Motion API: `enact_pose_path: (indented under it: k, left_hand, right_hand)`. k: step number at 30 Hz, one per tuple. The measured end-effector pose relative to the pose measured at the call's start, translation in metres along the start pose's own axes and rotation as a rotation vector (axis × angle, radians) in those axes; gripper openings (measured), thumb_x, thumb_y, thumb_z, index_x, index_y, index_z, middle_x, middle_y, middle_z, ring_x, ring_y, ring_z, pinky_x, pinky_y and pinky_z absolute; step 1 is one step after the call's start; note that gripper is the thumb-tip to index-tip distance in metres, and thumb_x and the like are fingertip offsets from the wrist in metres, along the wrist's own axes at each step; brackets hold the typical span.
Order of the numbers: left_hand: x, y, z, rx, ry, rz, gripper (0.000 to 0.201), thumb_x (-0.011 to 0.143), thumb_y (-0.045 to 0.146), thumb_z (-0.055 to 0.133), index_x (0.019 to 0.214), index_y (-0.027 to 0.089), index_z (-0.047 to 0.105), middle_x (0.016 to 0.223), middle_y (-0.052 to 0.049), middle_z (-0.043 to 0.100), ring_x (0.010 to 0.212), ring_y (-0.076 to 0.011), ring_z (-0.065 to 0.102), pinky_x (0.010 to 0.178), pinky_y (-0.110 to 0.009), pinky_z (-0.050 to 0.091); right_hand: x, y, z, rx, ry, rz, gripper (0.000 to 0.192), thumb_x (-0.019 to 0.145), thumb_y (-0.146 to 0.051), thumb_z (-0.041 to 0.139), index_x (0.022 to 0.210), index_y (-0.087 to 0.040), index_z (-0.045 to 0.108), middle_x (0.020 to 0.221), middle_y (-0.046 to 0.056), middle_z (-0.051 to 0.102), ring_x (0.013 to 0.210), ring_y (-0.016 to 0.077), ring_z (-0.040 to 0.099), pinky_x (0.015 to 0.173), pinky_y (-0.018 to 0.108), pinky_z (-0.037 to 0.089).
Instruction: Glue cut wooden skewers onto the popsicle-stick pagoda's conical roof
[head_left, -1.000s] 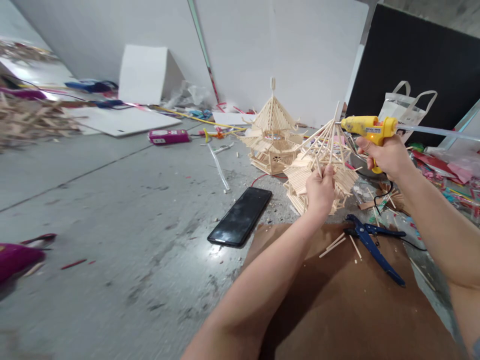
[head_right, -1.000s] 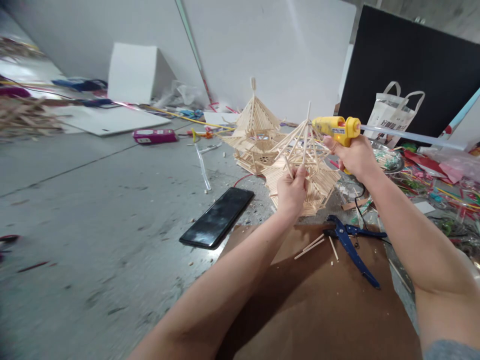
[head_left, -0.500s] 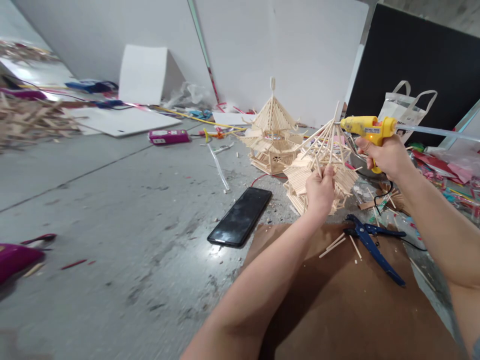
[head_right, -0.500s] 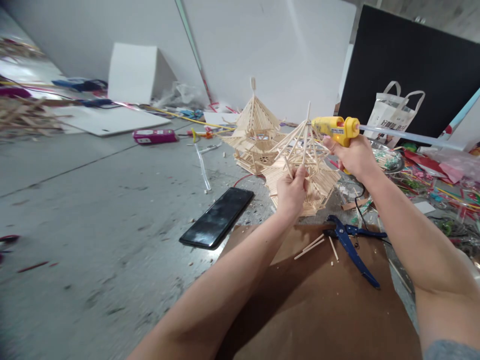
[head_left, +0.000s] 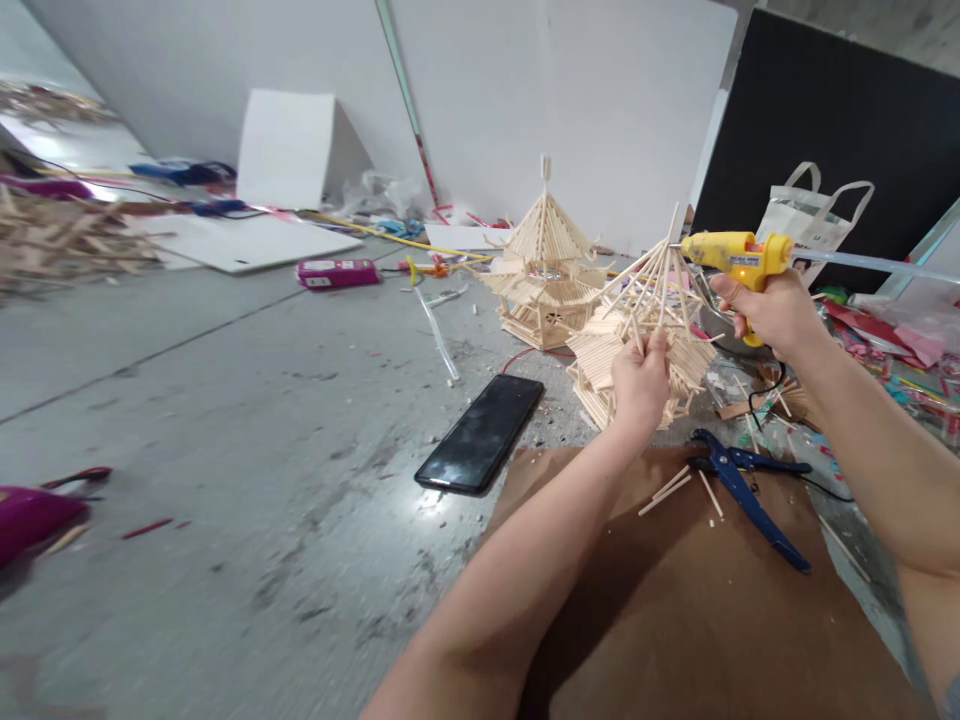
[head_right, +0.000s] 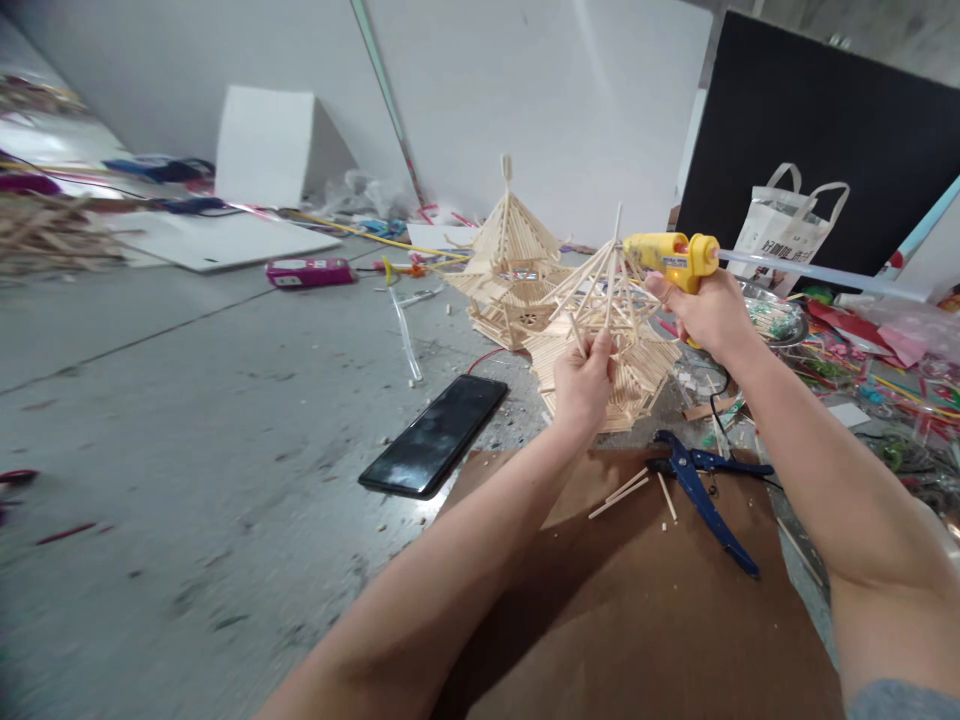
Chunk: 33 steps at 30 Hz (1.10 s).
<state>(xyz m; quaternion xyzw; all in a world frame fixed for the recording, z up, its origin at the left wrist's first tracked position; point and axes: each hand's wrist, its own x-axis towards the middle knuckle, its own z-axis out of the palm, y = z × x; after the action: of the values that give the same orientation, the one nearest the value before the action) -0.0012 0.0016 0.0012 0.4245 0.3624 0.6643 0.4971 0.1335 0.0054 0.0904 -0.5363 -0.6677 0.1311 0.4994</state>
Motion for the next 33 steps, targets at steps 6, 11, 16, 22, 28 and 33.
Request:
enact_pose_path:
  k: [6, 11, 16, 22, 28, 33]
  left_hand:
    - [0.002, -0.003, -0.001, 0.019, 0.0, 0.03, 0.033, 0.077, 0.037, 0.052, 0.053, 0.017, 0.042, 0.038, 0.007, 0.034, 0.036, -0.0036, 0.028, 0.039, -0.019, 0.021]
    - [0.002, -0.003, -0.001, 0.032, -0.001, 0.015, 0.032, 0.077, 0.038, 0.051, 0.054, 0.017, 0.043, 0.039, 0.008, 0.034, 0.036, -0.0035, 0.027, 0.038, -0.019, 0.02]
    - [0.001, -0.001, -0.001, 0.028, -0.004, 0.008, 0.031, 0.078, 0.036, 0.05, 0.054, 0.017, 0.043, 0.038, 0.008, 0.033, 0.035, -0.0038, 0.027, 0.038, -0.019, 0.019]
    - [0.0, 0.0, -0.002, 0.052, 0.0, 0.012, 0.031, 0.077, 0.036, 0.051, 0.054, 0.017, 0.044, 0.038, 0.008, 0.035, 0.036, -0.0037, 0.028, 0.038, -0.018, 0.02]
    - [0.0, 0.0, -0.001, 0.063, -0.001, 0.006, 0.031, 0.078, 0.035, 0.051, 0.054, 0.017, 0.043, 0.038, 0.008, 0.034, 0.035, -0.0038, 0.028, 0.038, -0.018, 0.021]
    - [0.0, 0.002, -0.001, 0.061, 0.012, -0.019, 0.031, 0.077, 0.037, 0.052, 0.055, 0.016, 0.045, 0.038, 0.008, 0.034, 0.034, -0.0037, 0.028, 0.037, -0.018, 0.021]
  right_hand:
    - [-0.001, -0.005, 0.002, 0.007, 0.008, 0.03, 0.028, 0.066, -0.044, 0.065, 0.066, -0.016, 0.059, 0.053, 0.0, 0.057, 0.03, 0.0064, 0.044, 0.029, 0.02, 0.037]
    - [-0.004, -0.005, -0.002, 0.011, 0.037, 0.079, 0.029, 0.065, -0.043, 0.066, 0.07, -0.016, 0.059, 0.058, 0.0, 0.058, 0.031, 0.0069, 0.044, 0.03, 0.022, 0.037]
    - [-0.018, -0.006, -0.009, 0.084, 0.035, 0.103, 0.032, 0.066, -0.047, 0.065, 0.068, -0.016, 0.058, 0.06, 0.0, 0.06, 0.031, 0.0052, 0.044, 0.03, 0.021, 0.036]
    - [-0.047, -0.001, -0.011, 0.234, -0.023, 0.164, 0.032, 0.064, -0.047, 0.067, 0.071, -0.017, 0.057, 0.064, 0.001, 0.061, 0.032, 0.0066, 0.046, 0.03, 0.022, 0.035]
    - [-0.069, 0.006, -0.009, 0.325, -0.087, 0.246, 0.031, 0.066, -0.044, 0.067, 0.076, -0.016, 0.057, 0.065, 0.0, 0.061, 0.033, 0.006, 0.046, 0.033, 0.022, 0.037]
    - [-0.076, 0.009, -0.007, 0.353, -0.071, 0.279, 0.035, 0.063, -0.045, 0.069, 0.075, -0.015, 0.056, 0.063, 0.0, 0.061, 0.032, 0.006, 0.045, 0.032, 0.022, 0.034]
